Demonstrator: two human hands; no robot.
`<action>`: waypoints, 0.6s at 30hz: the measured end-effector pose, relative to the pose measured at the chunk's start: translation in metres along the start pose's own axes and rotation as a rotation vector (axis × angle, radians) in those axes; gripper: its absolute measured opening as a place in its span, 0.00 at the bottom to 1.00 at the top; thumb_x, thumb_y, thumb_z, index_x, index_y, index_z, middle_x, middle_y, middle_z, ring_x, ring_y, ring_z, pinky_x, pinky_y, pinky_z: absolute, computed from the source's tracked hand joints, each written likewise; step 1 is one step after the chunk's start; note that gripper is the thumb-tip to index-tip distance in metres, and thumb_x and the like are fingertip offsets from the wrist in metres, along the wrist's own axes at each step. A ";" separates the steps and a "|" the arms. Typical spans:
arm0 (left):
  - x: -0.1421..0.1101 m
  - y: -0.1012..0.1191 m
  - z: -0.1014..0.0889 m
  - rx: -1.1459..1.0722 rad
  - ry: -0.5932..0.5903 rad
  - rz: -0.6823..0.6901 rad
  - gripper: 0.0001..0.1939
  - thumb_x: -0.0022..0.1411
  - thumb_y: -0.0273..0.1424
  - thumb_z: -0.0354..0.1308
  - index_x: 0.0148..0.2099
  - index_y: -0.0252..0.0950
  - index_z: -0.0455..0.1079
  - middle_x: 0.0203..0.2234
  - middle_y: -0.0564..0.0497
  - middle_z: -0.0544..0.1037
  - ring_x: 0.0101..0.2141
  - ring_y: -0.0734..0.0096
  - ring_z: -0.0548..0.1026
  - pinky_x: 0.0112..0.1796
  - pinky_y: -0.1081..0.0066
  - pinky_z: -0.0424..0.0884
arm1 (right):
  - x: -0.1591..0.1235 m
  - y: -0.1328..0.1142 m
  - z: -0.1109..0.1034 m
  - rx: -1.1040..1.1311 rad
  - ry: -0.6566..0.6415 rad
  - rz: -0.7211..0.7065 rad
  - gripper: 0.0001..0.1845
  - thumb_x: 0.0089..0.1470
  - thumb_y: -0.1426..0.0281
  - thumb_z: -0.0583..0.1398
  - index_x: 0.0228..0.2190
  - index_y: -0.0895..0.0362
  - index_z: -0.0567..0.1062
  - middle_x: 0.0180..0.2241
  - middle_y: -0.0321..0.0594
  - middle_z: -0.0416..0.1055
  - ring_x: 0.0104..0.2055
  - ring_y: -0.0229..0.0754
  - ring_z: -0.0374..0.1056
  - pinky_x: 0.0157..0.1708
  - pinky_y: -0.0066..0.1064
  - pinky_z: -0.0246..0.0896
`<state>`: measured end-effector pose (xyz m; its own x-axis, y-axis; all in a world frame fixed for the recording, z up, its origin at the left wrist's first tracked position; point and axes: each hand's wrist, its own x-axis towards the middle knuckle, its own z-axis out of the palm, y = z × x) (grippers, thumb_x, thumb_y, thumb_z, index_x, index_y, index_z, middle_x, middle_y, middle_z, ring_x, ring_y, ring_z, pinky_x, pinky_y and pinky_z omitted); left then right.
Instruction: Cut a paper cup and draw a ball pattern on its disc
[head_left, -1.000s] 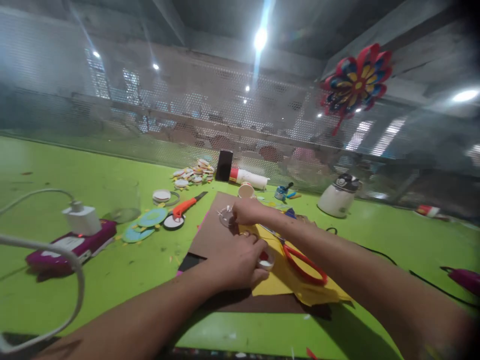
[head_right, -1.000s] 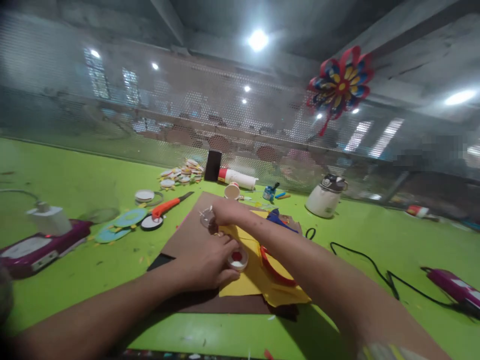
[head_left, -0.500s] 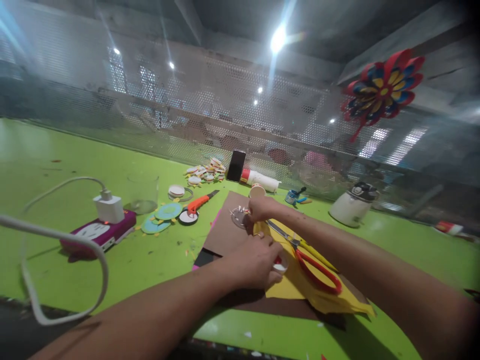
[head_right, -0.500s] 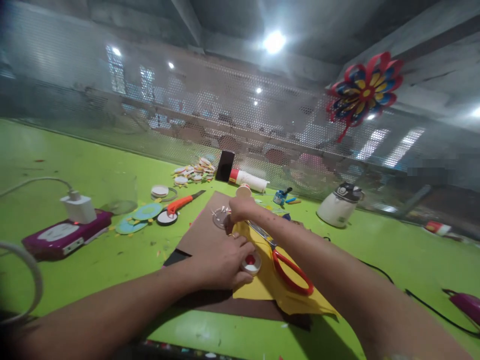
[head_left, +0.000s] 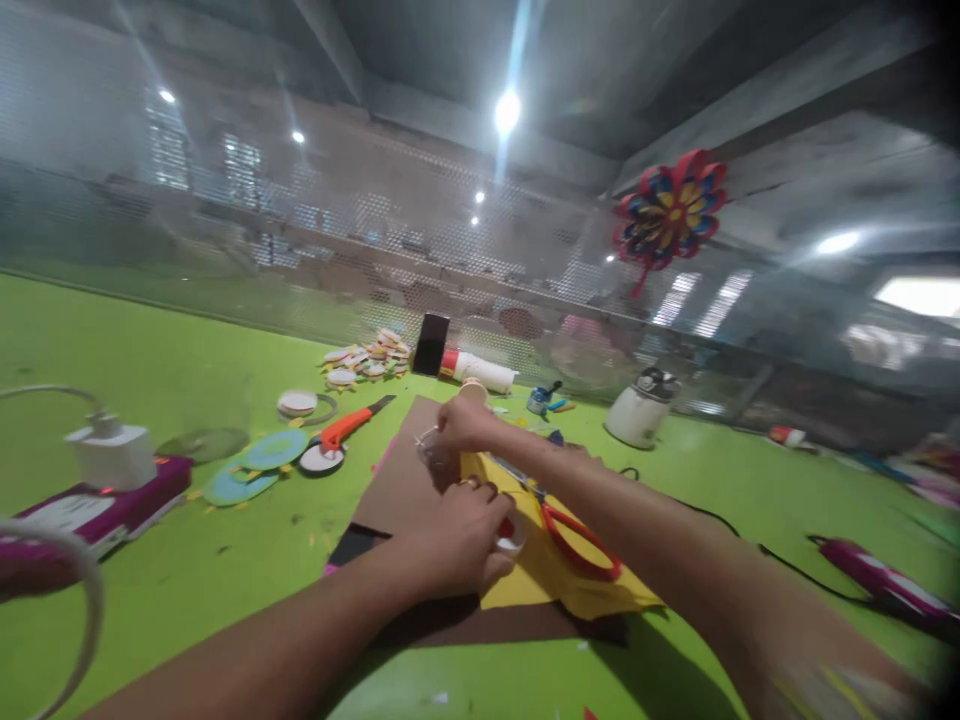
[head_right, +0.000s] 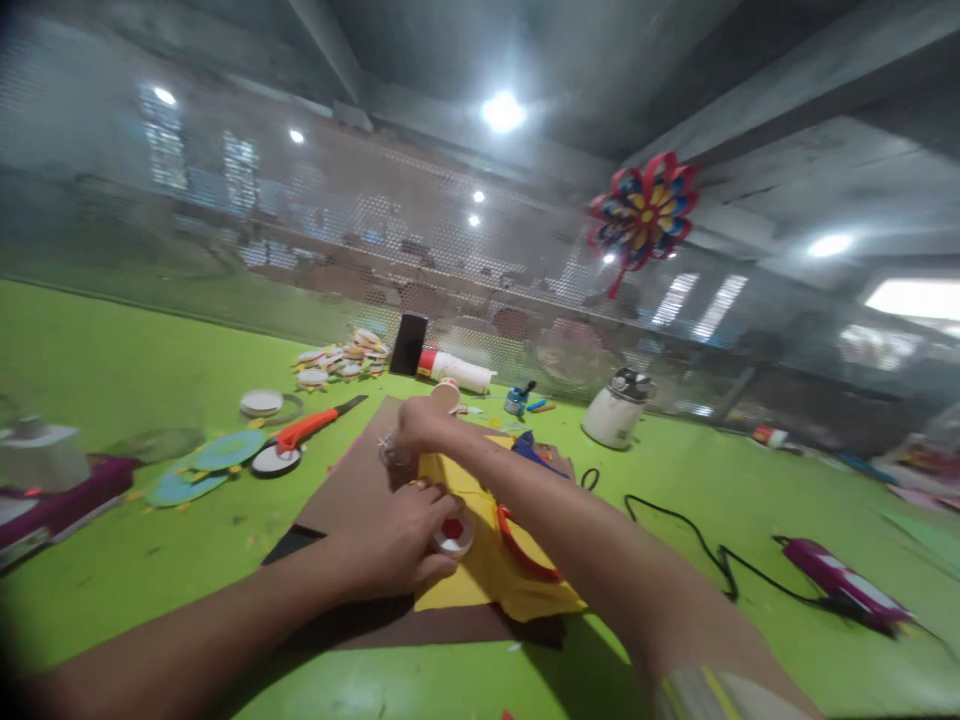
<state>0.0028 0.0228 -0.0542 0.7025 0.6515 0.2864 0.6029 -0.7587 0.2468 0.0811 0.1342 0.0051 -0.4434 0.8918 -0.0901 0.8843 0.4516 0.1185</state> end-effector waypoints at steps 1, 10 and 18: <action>0.000 0.000 -0.001 -0.006 -0.001 -0.001 0.18 0.58 0.34 0.59 0.50 0.32 0.70 0.42 0.39 0.77 0.43 0.49 0.73 0.45 0.55 0.71 | 0.000 -0.006 -0.003 0.036 0.059 -0.039 0.13 0.62 0.63 0.61 0.41 0.60 0.75 0.41 0.41 0.74 0.40 0.42 0.72 0.41 0.38 0.70; 0.003 0.000 -0.002 -0.065 -0.026 -0.042 0.17 0.58 0.32 0.56 0.51 0.36 0.69 0.43 0.43 0.76 0.44 0.53 0.74 0.45 0.57 0.71 | -0.041 -0.036 -0.073 0.462 0.604 -0.400 0.07 0.61 0.67 0.57 0.36 0.56 0.64 0.36 0.39 0.73 0.34 0.36 0.69 0.36 0.28 0.62; 0.000 -0.008 0.004 -0.155 -0.034 -0.069 0.21 0.62 0.35 0.53 0.57 0.36 0.66 0.48 0.41 0.75 0.48 0.52 0.73 0.50 0.53 0.68 | -0.134 0.044 -0.047 1.247 0.662 -0.252 0.12 0.58 0.59 0.57 0.35 0.54 0.62 0.25 0.32 0.72 0.19 0.34 0.68 0.16 0.24 0.61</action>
<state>-0.0002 0.0287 -0.0596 0.6755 0.6994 0.2336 0.5862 -0.7015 0.4053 0.1730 0.0358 0.0692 -0.2840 0.7978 0.5318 0.1684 0.5876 -0.7915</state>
